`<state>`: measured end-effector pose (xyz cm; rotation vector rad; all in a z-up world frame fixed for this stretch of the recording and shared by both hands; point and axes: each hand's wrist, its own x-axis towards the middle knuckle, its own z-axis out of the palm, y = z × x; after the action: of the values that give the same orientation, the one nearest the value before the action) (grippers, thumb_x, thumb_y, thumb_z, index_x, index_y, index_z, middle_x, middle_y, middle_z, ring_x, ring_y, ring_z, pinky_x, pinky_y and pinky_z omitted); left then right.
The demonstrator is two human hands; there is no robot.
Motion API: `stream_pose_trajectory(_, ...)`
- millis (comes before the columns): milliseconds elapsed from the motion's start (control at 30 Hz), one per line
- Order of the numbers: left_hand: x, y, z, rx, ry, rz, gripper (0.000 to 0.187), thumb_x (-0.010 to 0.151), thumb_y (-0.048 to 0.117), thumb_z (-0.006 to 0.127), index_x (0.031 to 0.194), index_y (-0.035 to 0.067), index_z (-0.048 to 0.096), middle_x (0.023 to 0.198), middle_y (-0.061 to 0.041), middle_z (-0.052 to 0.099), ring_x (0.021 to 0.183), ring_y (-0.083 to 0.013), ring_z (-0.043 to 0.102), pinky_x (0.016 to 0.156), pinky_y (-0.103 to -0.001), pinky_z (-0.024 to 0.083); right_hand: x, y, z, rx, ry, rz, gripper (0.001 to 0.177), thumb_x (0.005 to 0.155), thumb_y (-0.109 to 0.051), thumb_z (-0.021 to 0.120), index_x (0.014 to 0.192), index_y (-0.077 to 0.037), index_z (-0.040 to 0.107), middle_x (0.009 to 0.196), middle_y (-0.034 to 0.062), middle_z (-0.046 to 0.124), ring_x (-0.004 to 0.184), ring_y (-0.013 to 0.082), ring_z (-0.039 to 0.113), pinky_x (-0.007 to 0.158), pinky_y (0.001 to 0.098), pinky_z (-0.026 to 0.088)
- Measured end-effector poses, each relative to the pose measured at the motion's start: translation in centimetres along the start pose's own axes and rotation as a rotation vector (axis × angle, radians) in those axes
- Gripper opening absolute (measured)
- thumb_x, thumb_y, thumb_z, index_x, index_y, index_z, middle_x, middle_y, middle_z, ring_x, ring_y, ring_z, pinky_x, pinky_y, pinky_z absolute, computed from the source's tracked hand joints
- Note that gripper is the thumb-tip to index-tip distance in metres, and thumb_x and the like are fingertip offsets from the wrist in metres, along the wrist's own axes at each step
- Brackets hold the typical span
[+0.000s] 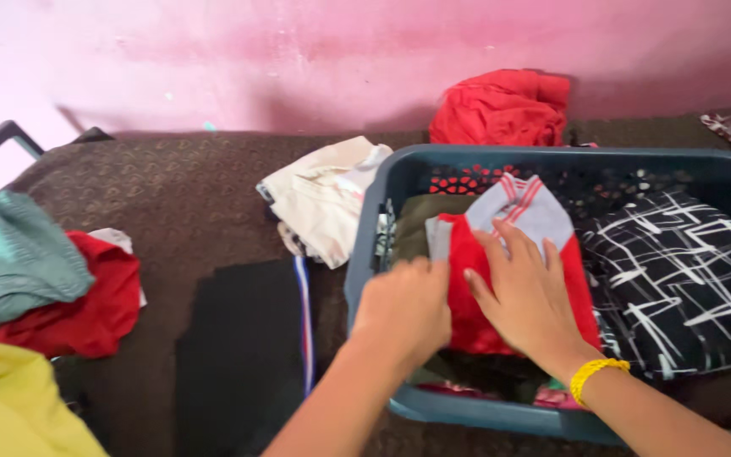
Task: The person sorts various items of clothing from a pile on a bed into a plastic laundry basket, handling items one by one including shirts, pants, and patterned garments.
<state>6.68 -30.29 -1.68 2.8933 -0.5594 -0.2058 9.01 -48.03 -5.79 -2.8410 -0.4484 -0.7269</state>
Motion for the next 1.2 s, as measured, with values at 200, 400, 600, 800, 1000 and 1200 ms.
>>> stream_pose_trajectory(200,-4.9,-9.0,-2.7,-0.213,0.791,0.010,0.034,0.081,0.011,0.062,0.114,0.005,0.065,0.108,-0.018,0.070,0.105,-0.0384,0.065,0.089,-0.050,0.053,4.5,-9.2,-1.1,0.548,0.237,-0.115,0.042,0.095,-0.021,0.064,0.134,-0.006,0.056,0.139,0.0193,0.055,0.131,0.0406,0.053,0.108,0.0476,0.044)
stream_pose_trajectory(400,-10.1,-18.4,2.7,-0.121,0.354,-0.374,0.048,0.083,0.024,0.067,0.128,0.009,0.058,0.119,-0.016,0.065,0.115,-0.0358,0.061,0.098,-0.047,0.050,6.7,-16.1,1.9,0.396,-0.144,-0.287,0.036,0.080,-0.022,0.072,0.114,-0.011,0.067,0.123,0.0148,0.061,0.116,0.0372,0.058,0.098,0.0467,0.046)
stream_pose_trajectory(600,-12.1,-20.2,6.1,0.085,-0.470,-0.372,0.127,0.073,0.055,0.092,0.157,0.008,0.009,0.167,-0.027,0.008,0.152,-0.0422,0.010,0.120,-0.057,0.019,7.3,-16.3,3.2,0.162,-0.284,-0.386,0.030,0.075,-0.032,0.076,0.098,-0.013,0.074,0.100,0.0115,0.071,0.104,0.0334,0.063,0.102,0.0453,0.041)
stream_pose_trajectory(800,-11.4,-19.7,6.6,0.281,-0.541,-0.300,0.126,0.074,0.048,0.090,0.160,0.001,0.010,0.162,-0.037,0.010,0.154,-0.0468,0.013,0.118,-0.065,0.027,7.4,-16.3,3.1,0.154,-0.308,-0.382,0.025,0.075,-0.032,0.075,0.092,-0.013,0.075,0.089,0.0113,0.073,0.097,0.0322,0.066,0.104,0.0453,0.041)
stream_pose_trajectory(1000,-10.7,-21.2,8.0,0.222,-0.217,-0.276,0.057,0.077,0.005,0.070,0.132,0.004,0.053,0.110,-0.020,0.071,0.105,-0.0342,0.072,0.088,-0.043,0.061,6.9,-16.1,3.3,0.241,-0.228,-0.375,0.016,0.078,-0.026,0.073,0.089,-0.013,0.074,0.082,0.0110,0.072,0.092,0.0312,0.067,0.106,0.0468,0.041)
stream_pose_trajectory(1200,-12.3,-21.4,5.4,0.222,0.002,-0.328,0.021,0.080,0.009,0.067,0.100,0.011,0.070,0.092,-0.012,0.073,0.091,-0.0331,0.073,0.079,-0.046,0.059,6.1,-16.0,3.4,0.256,-0.185,-0.360,0.009,0.080,-0.021,0.069,0.086,-0.014,0.073,0.082,0.0091,0.072,0.091,0.0295,0.068,0.108,0.0451,0.042)
